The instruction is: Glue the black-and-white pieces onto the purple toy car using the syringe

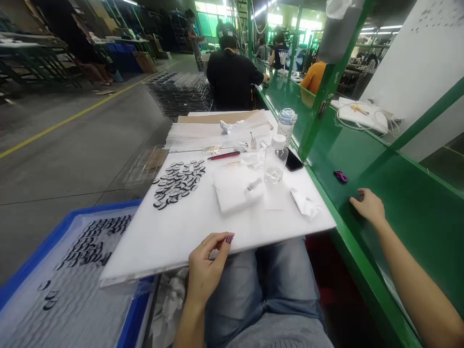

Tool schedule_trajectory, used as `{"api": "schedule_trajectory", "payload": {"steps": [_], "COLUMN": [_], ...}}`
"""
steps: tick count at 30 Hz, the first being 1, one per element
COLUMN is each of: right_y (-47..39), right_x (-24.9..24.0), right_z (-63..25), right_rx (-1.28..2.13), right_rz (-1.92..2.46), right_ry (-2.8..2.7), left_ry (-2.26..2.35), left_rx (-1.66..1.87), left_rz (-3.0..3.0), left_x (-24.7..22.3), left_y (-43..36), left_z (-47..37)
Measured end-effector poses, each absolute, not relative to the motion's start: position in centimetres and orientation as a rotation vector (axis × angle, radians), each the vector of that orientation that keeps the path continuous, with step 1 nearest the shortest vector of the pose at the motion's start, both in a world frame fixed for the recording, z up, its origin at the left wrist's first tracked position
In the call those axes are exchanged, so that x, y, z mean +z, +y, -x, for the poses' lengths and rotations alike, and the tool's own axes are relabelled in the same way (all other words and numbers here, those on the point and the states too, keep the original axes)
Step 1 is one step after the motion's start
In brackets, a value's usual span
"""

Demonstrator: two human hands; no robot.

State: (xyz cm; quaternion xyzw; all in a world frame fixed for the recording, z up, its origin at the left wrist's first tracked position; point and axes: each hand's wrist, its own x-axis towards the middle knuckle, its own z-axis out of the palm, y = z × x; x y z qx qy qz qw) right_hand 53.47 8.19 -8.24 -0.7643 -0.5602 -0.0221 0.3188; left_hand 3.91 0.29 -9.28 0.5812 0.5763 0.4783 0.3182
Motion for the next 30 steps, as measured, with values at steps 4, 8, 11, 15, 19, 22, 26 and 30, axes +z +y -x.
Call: {"api": "schedule_trajectory", "payload": {"steps": [4, 8, 11, 15, 19, 22, 26, 30], "right_y": [14.0, 17.6, 16.4, 10.5, 6.5, 7.2, 10.4, 12.6], "right_x": [-8.9, -8.6, -7.3, -5.5, -5.2, -5.5, -4.7, -3.9], "right_z": [-53.1, -53.0, -50.9, -41.4, -29.6, -25.6, -24.6, -23.6], "right_rx": [-0.001, 0.050, 0.074, 0.305, 0.701, 0.820, 0.590, 0.774], "right_rz": [2.184, 2.305, 2.255, 1.959, 1.195, 1.035, 1.206, 1.200], "right_ry": [-1.290, -1.112, -1.045, -1.298, -2.162, -2.284, -1.880, -1.919], "left_ry": [1.485, 1.473, 1.430, 1.359, 1.343, 1.274, 1.358, 1.356], "left_rx": [1.139, 0.974, 0.917, 0.908, 0.927, 0.855, 0.991, 1.069], "left_rz": [-1.534, -1.549, -1.567, -1.632, -1.844, -2.065, -2.144, -2.079], "left_x": [-9.0, -8.4, -7.9, -7.8, -8.2, -8.7, -9.7, -10.0], "left_y": [3.0, 4.6, 4.8, 4.7, 4.6, 4.3, 3.3, 2.7], "left_z": [-4.8, -4.9, -4.9, -4.8, -4.5, -4.6, -6.0, -7.1]}}
